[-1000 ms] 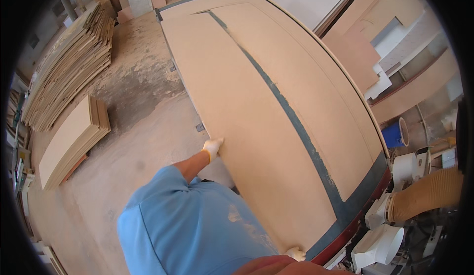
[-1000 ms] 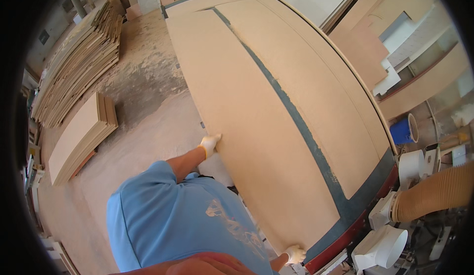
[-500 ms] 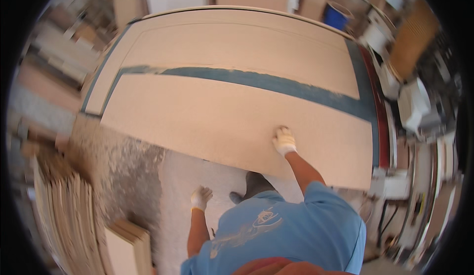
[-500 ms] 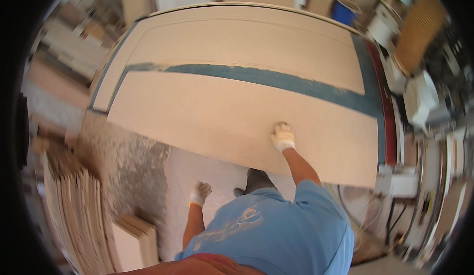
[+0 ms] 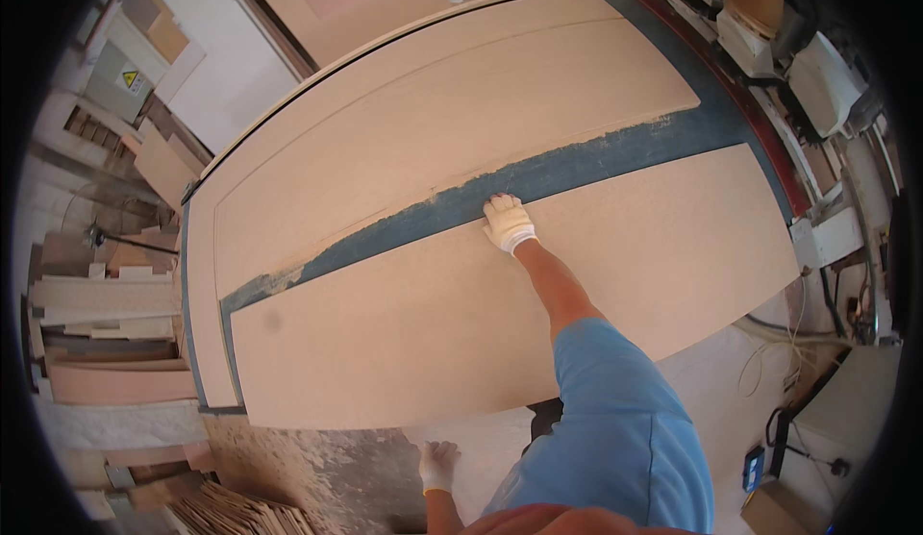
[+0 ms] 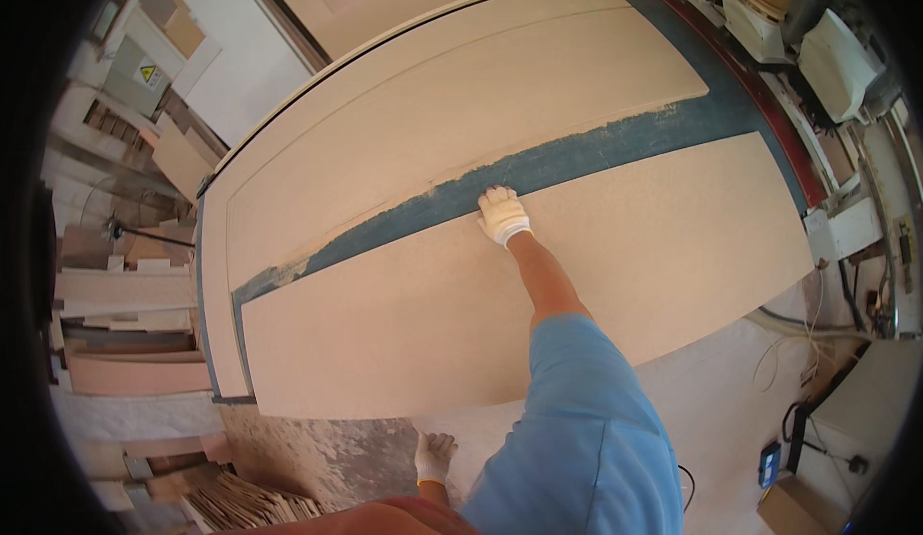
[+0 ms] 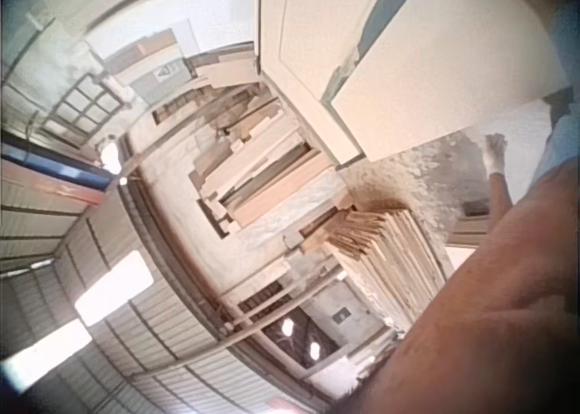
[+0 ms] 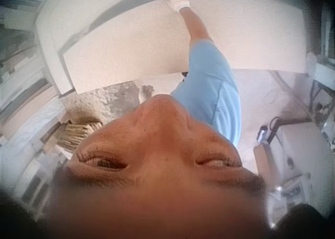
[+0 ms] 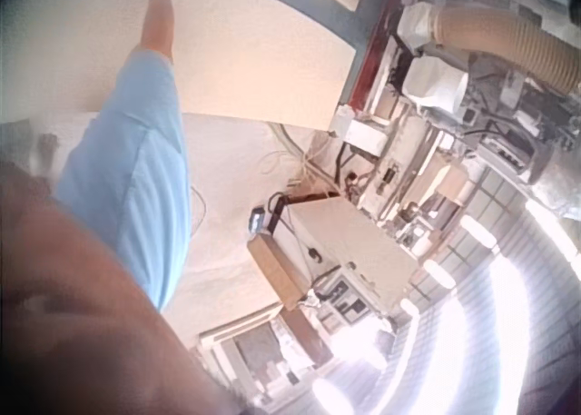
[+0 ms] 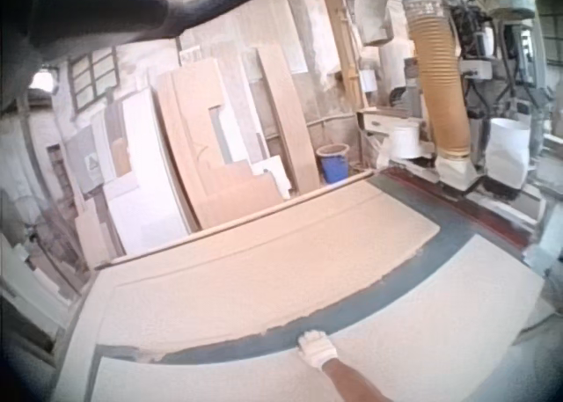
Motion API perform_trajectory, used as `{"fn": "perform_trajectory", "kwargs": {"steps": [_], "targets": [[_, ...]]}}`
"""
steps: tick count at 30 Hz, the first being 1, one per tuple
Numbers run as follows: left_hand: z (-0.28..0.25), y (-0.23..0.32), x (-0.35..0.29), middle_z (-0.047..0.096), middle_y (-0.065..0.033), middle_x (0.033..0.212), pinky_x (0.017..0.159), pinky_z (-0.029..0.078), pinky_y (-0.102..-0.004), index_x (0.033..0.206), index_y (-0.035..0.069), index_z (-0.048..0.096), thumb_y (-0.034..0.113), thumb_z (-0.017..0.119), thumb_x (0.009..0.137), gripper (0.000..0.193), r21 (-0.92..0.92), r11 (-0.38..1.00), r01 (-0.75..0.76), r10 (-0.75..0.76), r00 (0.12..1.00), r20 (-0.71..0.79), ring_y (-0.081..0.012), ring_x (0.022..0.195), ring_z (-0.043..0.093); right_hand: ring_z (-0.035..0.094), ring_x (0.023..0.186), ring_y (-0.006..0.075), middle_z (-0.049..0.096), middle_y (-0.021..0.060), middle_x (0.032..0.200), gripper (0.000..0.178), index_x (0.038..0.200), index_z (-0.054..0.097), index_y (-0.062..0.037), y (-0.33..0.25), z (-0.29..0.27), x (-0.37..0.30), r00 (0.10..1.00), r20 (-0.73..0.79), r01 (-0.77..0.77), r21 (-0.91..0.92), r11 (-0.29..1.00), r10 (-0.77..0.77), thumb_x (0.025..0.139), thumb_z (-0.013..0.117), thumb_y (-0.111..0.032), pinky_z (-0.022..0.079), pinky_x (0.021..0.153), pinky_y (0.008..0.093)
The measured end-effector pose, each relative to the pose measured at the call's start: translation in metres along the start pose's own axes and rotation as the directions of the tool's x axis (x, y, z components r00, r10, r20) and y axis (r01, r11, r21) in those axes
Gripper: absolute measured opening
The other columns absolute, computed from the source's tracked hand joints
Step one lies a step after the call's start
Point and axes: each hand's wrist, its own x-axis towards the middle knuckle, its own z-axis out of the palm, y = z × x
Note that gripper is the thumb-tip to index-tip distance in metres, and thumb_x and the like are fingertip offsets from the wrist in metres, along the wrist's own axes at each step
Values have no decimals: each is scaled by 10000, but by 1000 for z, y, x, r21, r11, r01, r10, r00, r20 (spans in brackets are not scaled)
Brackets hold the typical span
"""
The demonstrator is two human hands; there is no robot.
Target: The person picks up and stacks wooden planks, then moves large flat panels onto a machine table. They use a yellow tool to adjust the machine, interact with a control panel, and carry additional panels to a workbench.
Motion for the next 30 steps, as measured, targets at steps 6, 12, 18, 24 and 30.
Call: {"fn": "perform_trajectory", "kwargs": {"steps": [6, 12, 18, 24, 30], "targets": [[57, 77, 67, 620, -103, 1357, 1040, 515, -511, 1405, 68, 550, 430, 600, 1047, 512, -288, 940, -183, 192, 981, 6, -309, 1260, 577, 616, 1087, 286, 687, 92, 1051, 242, 994, 730, -86, -1, 8, 18, 986, 154, 70, -88, 994, -56, 883, 694, -298, 480, 955, 439], [39, 55, 51, 623, -73, 1371, 1068, 512, -492, 1387, 86, 578, 393, 591, 1058, 450, -181, 946, -268, 271, 963, -7, -266, 1241, 589, 592, 1103, 336, 651, 119, 1050, 218, 964, 707, -82, -17, -3, -23, 998, 34, -44, 3, 999, 44, 833, 705, -255, 472, 977, 457], [-27, 3, 11, 622, -144, 1363, 1081, 485, -521, 1440, -1, 506, 321, 540, 1081, 484, -267, 947, -181, 176, 983, -41, -329, 1248, 583, 629, 1093, 341, 701, 144, 1047, 198, 888, 734, -89, -32, -22, -81, 932, 294, -208, -51, 977, 214, 852, 669, -273, 517, 945, 476], [-33, -24, 33, 686, -68, 914, 663, 547, -397, 1120, 43, 685, 374, 663, 1005, 350, -233, 952, -198, 154, 969, -195, -228, 800, 674, 681, 1077, 427, 724, 238, 1131, 486, 1050, 754, -34, -21, -38, -61, 824, 549, -48, -181, 982, 141, 1035, 467, -425, 525, 924, 547], [-45, -16, 0, 738, -100, 1007, 713, 569, -415, 1162, 17, 722, 333, 632, 1019, 359, -195, 952, -237, 176, 942, -286, -235, 826, 702, 609, 1200, 504, 645, 365, 1216, 696, 1152, 697, 79, -33, -73, -88, 768, 602, -74, -256, 964, 219, 1050, 294, -479, 470, 1034, 549]]}}
